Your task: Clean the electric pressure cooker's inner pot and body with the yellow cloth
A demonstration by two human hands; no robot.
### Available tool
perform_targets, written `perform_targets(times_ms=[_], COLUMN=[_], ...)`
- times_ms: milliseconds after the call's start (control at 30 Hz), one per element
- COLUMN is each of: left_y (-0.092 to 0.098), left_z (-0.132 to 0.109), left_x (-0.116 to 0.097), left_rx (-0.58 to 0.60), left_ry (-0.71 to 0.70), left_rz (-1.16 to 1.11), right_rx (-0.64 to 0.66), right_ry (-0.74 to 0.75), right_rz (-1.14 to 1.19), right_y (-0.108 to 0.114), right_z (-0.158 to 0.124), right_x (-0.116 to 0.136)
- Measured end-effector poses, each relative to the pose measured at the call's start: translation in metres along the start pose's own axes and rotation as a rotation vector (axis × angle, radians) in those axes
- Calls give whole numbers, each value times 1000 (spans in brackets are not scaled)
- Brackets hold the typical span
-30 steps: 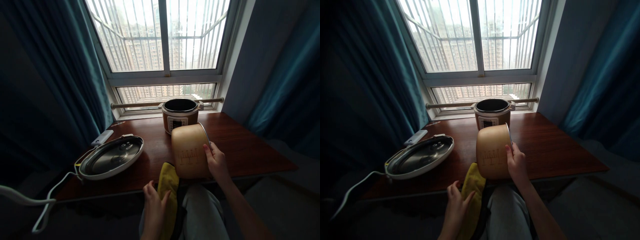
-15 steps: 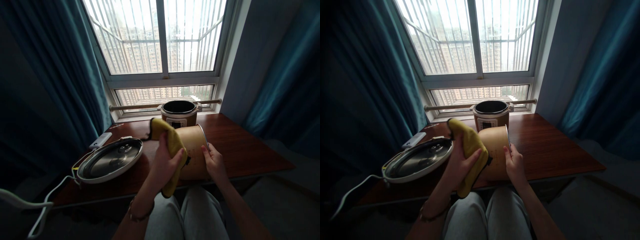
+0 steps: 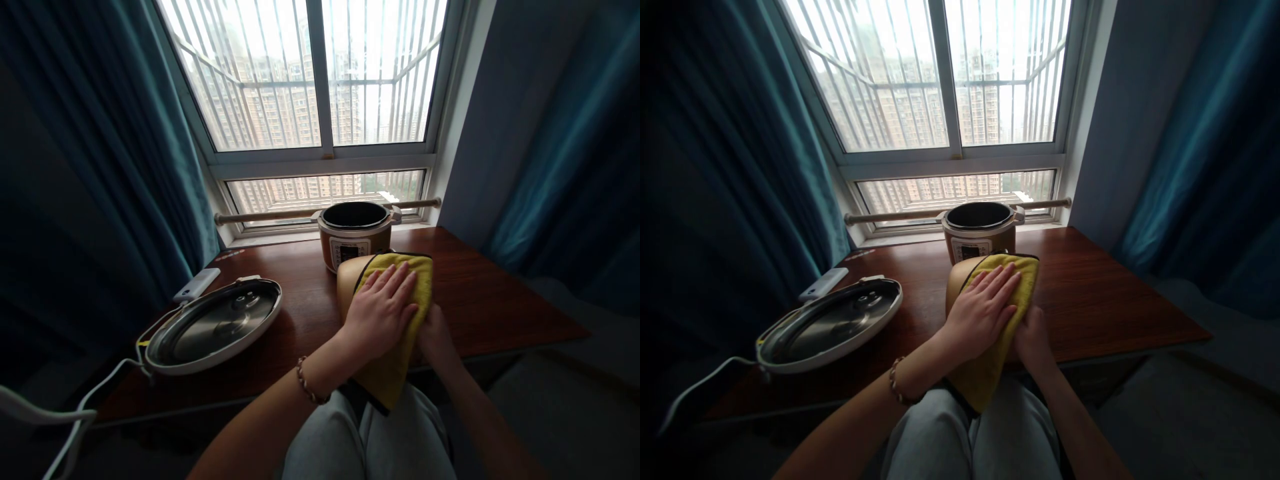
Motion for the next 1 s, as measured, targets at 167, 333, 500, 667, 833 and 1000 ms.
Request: perform_targets(times_ms=[167,333,500,667,833,1000], left_y=[7,17,23,21,11,5], left_z=[-17,-27,-37,-30,-20,-21], left_x=[16,42,95,84,42,22], left_rx=[-30,-119,-201,-241,-169,-140], left_ry=[103,232,458,382,261,235], left_rz=[78,112,33,75,155,185], right_rx=[76,126,120,91,37,72], right_ry=[62,36,-32,-36,-76,-105], right_rz=[-32,34,168,244,334,396], right_y=[-9,-21,-25,-29,-31,-39], right_z=[1,7,11,12,12,11], right_x=[16,19,12,13,14,18])
Point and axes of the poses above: each hand's wrist, its own z-axis towards the middle knuckle, its own y-axis out of the back of the hand, x = y × z, the point moved 8 cm from there along z, towards the middle knuckle, and after that the axes turned 12 degrees about -z, right-handed, at the moved point
